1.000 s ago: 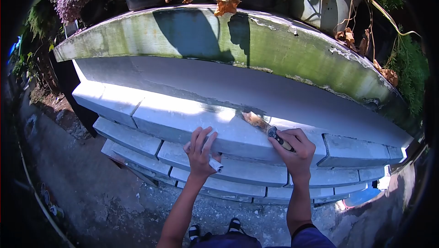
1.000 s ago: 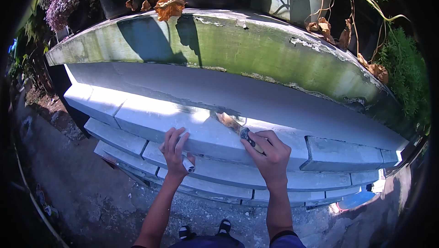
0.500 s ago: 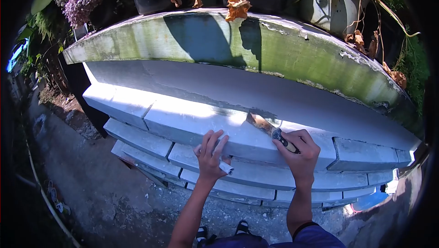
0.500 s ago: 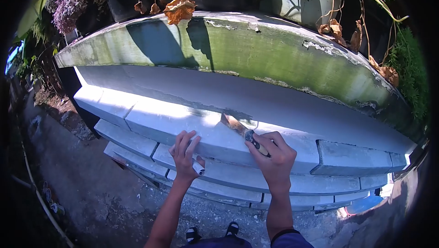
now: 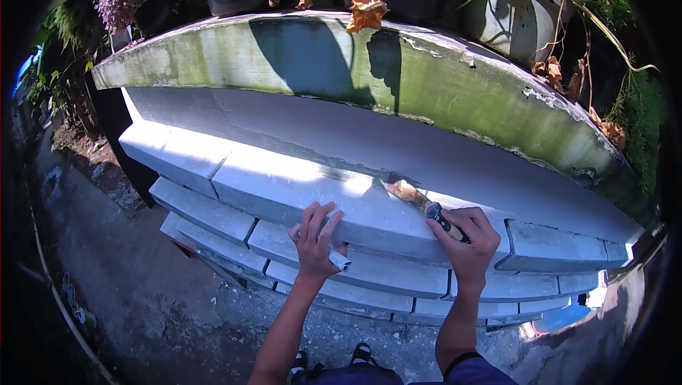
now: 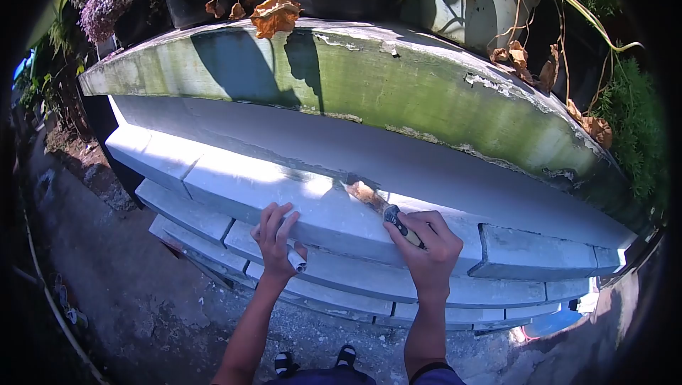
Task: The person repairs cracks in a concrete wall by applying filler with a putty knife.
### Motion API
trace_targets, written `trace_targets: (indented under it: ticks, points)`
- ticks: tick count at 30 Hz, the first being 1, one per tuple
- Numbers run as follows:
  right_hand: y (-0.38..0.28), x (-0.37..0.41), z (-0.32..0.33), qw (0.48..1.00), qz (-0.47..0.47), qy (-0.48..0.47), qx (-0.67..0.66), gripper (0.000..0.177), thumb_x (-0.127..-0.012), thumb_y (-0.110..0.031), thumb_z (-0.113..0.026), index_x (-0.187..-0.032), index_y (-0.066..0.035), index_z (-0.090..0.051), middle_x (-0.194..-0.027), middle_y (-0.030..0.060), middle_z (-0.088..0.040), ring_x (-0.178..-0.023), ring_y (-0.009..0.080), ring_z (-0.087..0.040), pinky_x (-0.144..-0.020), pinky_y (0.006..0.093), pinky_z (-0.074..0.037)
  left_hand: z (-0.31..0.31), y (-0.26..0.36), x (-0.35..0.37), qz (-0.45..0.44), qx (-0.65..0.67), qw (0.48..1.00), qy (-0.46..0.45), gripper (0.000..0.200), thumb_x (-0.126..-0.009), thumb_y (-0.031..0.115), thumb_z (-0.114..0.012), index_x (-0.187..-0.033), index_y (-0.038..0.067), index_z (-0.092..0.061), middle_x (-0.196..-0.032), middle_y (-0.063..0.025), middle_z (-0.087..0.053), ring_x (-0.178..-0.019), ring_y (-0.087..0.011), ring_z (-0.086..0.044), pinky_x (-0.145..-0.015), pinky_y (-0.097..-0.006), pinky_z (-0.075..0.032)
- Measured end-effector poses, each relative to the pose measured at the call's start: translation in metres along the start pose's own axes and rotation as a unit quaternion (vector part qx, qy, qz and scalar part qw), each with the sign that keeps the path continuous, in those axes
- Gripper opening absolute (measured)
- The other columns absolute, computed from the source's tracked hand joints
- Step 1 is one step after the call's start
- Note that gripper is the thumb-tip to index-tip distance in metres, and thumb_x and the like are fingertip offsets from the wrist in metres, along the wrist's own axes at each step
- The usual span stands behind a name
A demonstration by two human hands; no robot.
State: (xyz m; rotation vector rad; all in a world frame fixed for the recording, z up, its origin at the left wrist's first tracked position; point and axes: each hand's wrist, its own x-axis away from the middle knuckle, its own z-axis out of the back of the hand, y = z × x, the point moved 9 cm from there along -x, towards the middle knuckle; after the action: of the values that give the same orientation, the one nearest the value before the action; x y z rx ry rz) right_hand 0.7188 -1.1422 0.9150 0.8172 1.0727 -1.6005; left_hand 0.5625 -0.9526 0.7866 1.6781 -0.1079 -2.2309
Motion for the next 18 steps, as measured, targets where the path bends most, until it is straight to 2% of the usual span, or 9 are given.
trace_targets:
  ticks: [18]
  points:
    - [-0.004,0.004,-0.012,1.0,0.007,0.001,0.012,0.023,-0.067,-0.01,-0.089,-0.085,-0.004,-0.076,-0.081,0.0063,-0.07,-0.069,0.0179,-0.07,-0.059,0.0281,-0.055,-0.001,0.002,0.002,0.015,0.008,1.0,-0.012,0.06,-0.071,0.021,-0.058,-0.13,0.011,-0.055,-0.134,-0.0117,-0.055,-0.131,-0.0372,-0.047,-0.1,-0.0472,-0.028]
